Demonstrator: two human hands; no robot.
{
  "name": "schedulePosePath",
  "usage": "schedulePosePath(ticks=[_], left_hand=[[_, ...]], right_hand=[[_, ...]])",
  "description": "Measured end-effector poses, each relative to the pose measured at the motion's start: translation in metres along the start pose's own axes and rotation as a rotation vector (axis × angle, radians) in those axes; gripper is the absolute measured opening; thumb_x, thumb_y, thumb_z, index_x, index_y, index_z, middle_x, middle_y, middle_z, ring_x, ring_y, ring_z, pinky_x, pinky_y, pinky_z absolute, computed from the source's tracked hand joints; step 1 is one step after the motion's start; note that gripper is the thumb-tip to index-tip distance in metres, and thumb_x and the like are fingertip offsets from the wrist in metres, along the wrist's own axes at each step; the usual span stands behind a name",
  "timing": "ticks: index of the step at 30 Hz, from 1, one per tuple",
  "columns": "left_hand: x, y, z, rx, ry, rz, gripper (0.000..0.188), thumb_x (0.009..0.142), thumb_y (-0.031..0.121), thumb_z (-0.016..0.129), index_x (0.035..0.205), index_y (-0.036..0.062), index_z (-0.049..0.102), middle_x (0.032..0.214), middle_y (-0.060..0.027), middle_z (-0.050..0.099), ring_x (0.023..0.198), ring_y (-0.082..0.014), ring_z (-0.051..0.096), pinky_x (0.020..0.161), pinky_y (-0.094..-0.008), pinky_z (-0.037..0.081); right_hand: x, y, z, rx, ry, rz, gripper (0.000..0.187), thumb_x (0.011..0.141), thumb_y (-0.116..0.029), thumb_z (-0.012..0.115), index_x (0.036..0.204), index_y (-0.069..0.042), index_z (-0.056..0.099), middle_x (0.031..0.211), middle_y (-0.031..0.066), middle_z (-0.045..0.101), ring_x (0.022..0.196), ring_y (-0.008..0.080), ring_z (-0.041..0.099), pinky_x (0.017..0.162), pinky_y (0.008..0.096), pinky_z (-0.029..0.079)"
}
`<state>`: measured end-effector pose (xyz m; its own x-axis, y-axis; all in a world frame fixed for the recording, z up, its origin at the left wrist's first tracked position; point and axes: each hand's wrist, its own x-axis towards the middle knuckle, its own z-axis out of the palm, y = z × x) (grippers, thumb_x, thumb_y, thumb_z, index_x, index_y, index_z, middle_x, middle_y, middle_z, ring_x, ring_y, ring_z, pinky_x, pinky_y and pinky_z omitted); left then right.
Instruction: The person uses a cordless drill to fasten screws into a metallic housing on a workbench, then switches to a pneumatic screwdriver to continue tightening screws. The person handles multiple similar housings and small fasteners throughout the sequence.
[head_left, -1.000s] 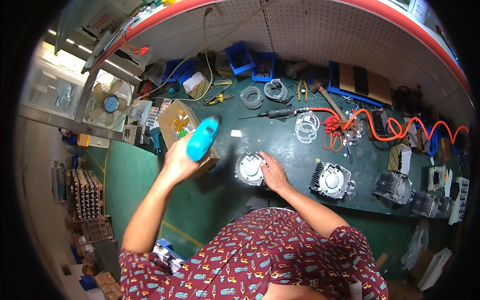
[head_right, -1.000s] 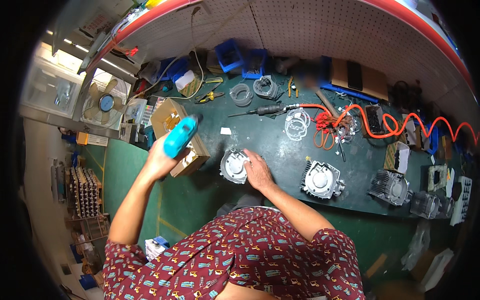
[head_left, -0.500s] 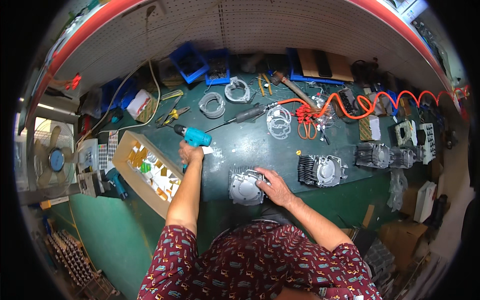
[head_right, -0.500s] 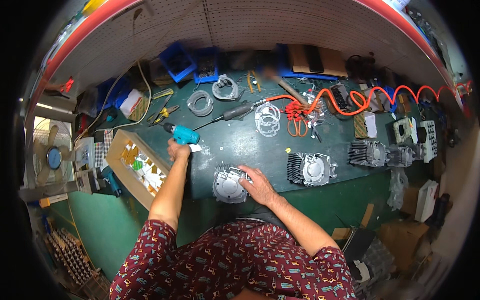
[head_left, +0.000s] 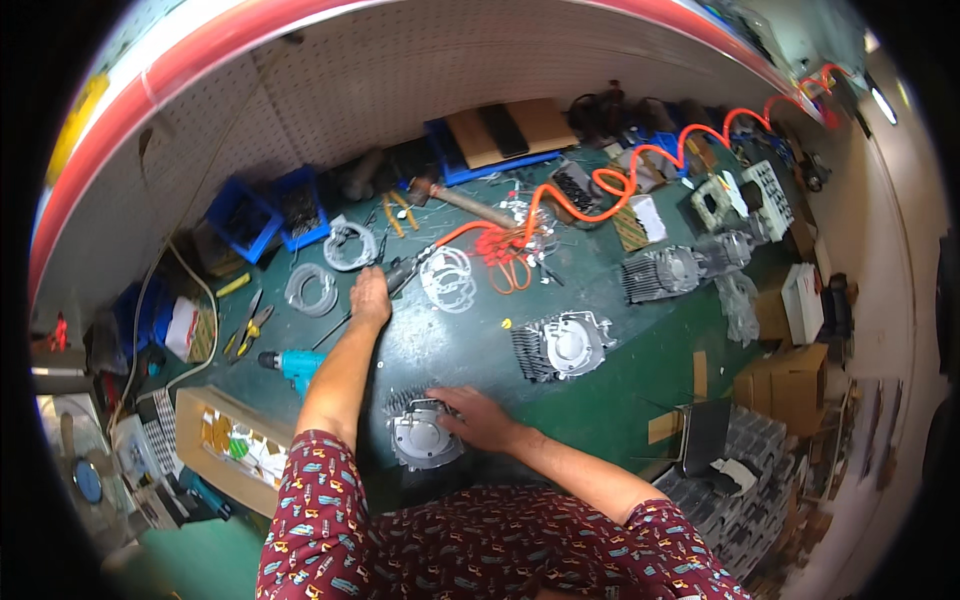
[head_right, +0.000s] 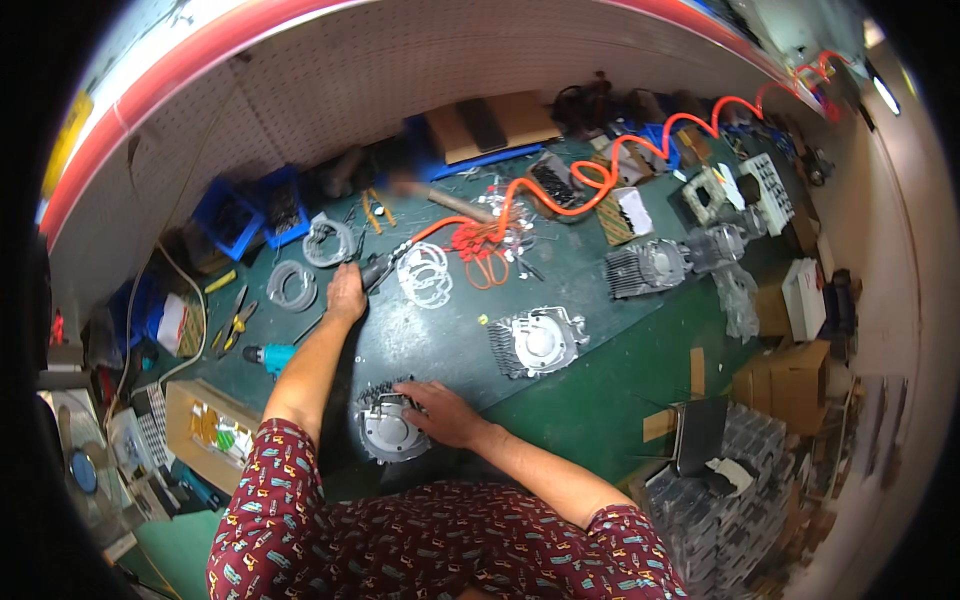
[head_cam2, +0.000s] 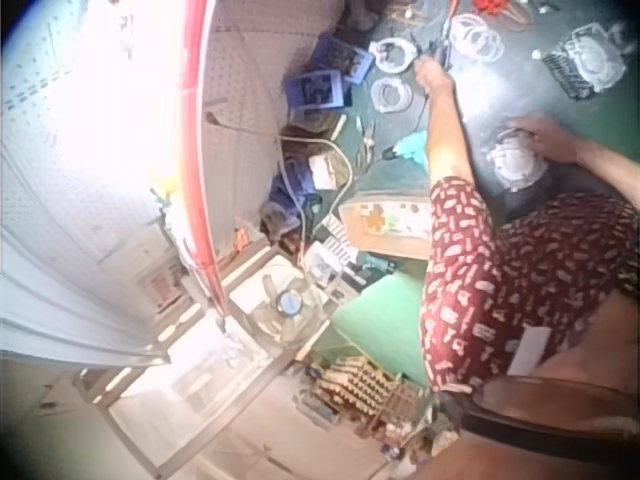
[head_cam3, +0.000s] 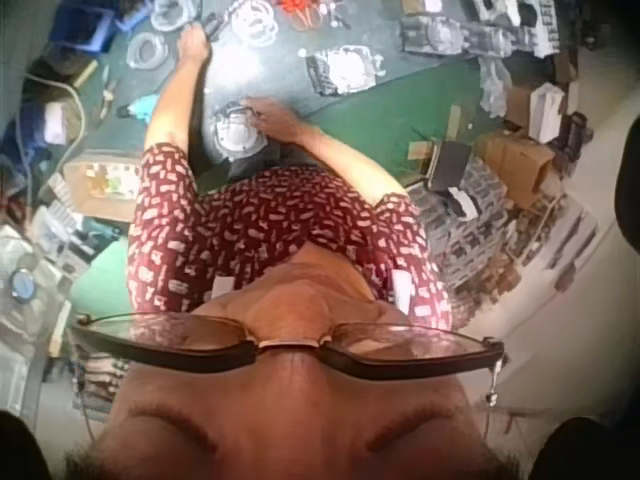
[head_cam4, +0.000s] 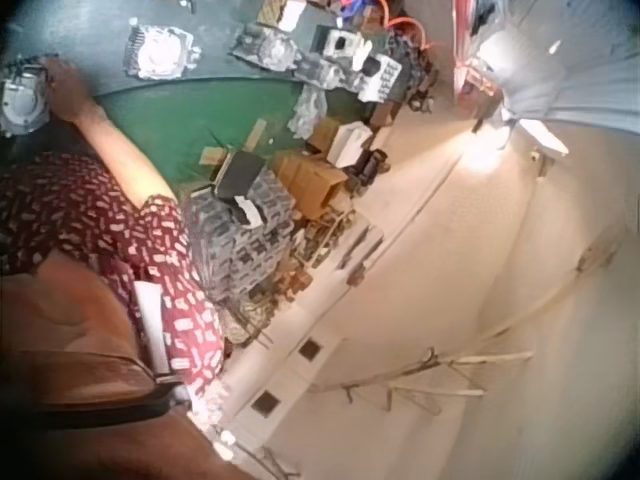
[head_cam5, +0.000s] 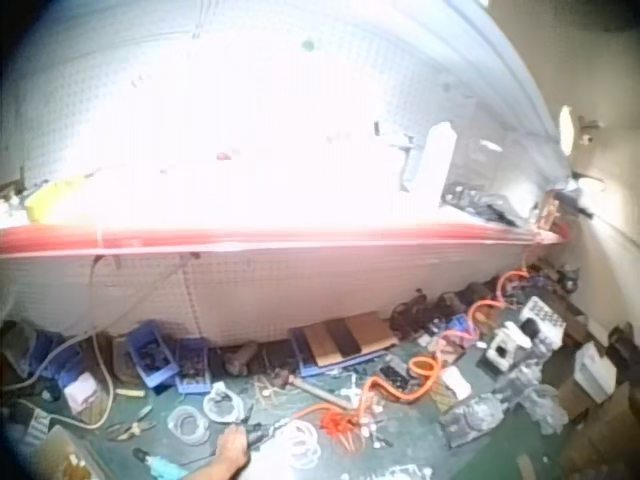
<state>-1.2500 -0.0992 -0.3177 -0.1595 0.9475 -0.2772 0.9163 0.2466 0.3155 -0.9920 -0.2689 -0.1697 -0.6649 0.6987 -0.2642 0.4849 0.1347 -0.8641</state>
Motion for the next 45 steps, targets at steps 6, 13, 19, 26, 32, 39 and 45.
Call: schedulePosePath(ticks=[6, 13, 19, 26, 32, 39, 45], left_hand=[[-0.022, 0.045, -0.077, -0.170, -0.192, 0.002, 0.066, 0.072, 0.028, 0.078, 0.126, 0.0016, 0.052, 0.116, -0.0240, 0.070, 0.114, -0.0405, 0.068, 0.099, -0.0470, 0.052], [-0.118, 0.083, -0.202, -0.350, -0.004, 0.310, 0.063, 0.070, 0.029, 0.076, 0.126, 0.0056, 0.056, 0.094, -0.0224, 0.070, 0.092, -0.0405, 0.070, 0.083, -0.0494, 0.053], [-0.159, 0.054, -0.191, -0.216, -0.160, 0.139, 0.054, 0.071, 0.033, 0.073, 0.112, -0.0010, 0.065, 0.087, -0.0236, 0.069, 0.090, -0.0384, 0.071, 0.083, -0.0469, 0.054], [-0.203, 0.067, -0.215, -0.477, 0.035, 0.104, 0.044, 0.076, 0.027, 0.077, 0.105, -0.0031, 0.064, 0.078, -0.0063, 0.061, 0.072, -0.0175, 0.060, 0.069, -0.0345, 0.050], [-0.215, 0.074, -0.192, -0.433, 0.215, 0.030, 0.042, 0.080, 0.025, 0.076, 0.110, -0.0022, 0.062, 0.071, -0.0068, 0.057, 0.067, -0.0161, 0.057, 0.063, -0.0358, 0.048], [-0.256, 0.110, -0.197, -0.591, 0.238, -0.028, 0.037, 0.081, 0.017, 0.076, 0.109, -0.0013, 0.060, 0.082, -0.0042, 0.060, 0.071, -0.0125, 0.057, 0.066, -0.0313, 0.049], [-0.285, 0.159, -0.258, -0.486, 0.365, 0.130, 0.043, 0.072, 0.010, 0.077, 0.110, 0.0025, 0.059, 0.090, -0.0054, 0.058, 0.081, -0.0164, 0.059, 0.077, -0.0322, 0.051]], right_hand=[[-0.001, 0.012, 0.007, -0.045, 0.015, -0.008, 0.052, 0.101, -0.032, 0.057, 0.147, -0.007, 0.051, 0.141, 0.0214, 0.059, 0.132, 0.0400, 0.052, 0.114, 0.0468, 0.040], [0.002, 0.021, 0.005, -0.009, 0.032, -0.014, 0.052, 0.099, -0.030, 0.059, 0.144, -0.003, 0.053, 0.136, 0.0248, 0.063, 0.128, 0.0422, 0.058, 0.111, 0.0475, 0.044], [0.009, 0.025, 0.006, 0.017, 0.026, -0.072, 0.053, 0.097, -0.030, 0.060, 0.141, -0.001, 0.054, 0.129, 0.0268, 0.066, 0.121, 0.0433, 0.062, 0.106, 0.0489, 0.048], [0.017, 0.044, 0.010, 0.007, 0.014, -0.088, 0.052, 0.098, -0.033, 0.059, 0.140, -0.002, 0.054, 0.120, 0.0283, 0.069, 0.114, 0.0466, 0.065, 0.100, 0.0516, 0.051], [0.013, 0.030, 0.010, 0.013, -0.017, -0.040, 0.052, 0.098, -0.036, 0.058, 0.140, -0.007, 0.053, 0.116, 0.0291, 0.070, 0.113, 0.0479, 0.065, 0.100, 0.0544, 0.051], [0.015, 0.039, 0.009, 0.008, 0.012, -0.069, 0.052, 0.098, -0.039, 0.057, 0.138, -0.006, 0.053, 0.115, 0.0305, 0.069, 0.110, 0.0515, 0.065, 0.096, 0.0576, 0.051], [0.026, 0.037, 0.009, 0.126, -0.070, 0.023, 0.050, 0.096, -0.037, 0.060, 0.138, -0.009, 0.059, 0.114, 0.0272, 0.071, 0.110, 0.0448, 0.068, 0.095, 0.0498, 0.054]])
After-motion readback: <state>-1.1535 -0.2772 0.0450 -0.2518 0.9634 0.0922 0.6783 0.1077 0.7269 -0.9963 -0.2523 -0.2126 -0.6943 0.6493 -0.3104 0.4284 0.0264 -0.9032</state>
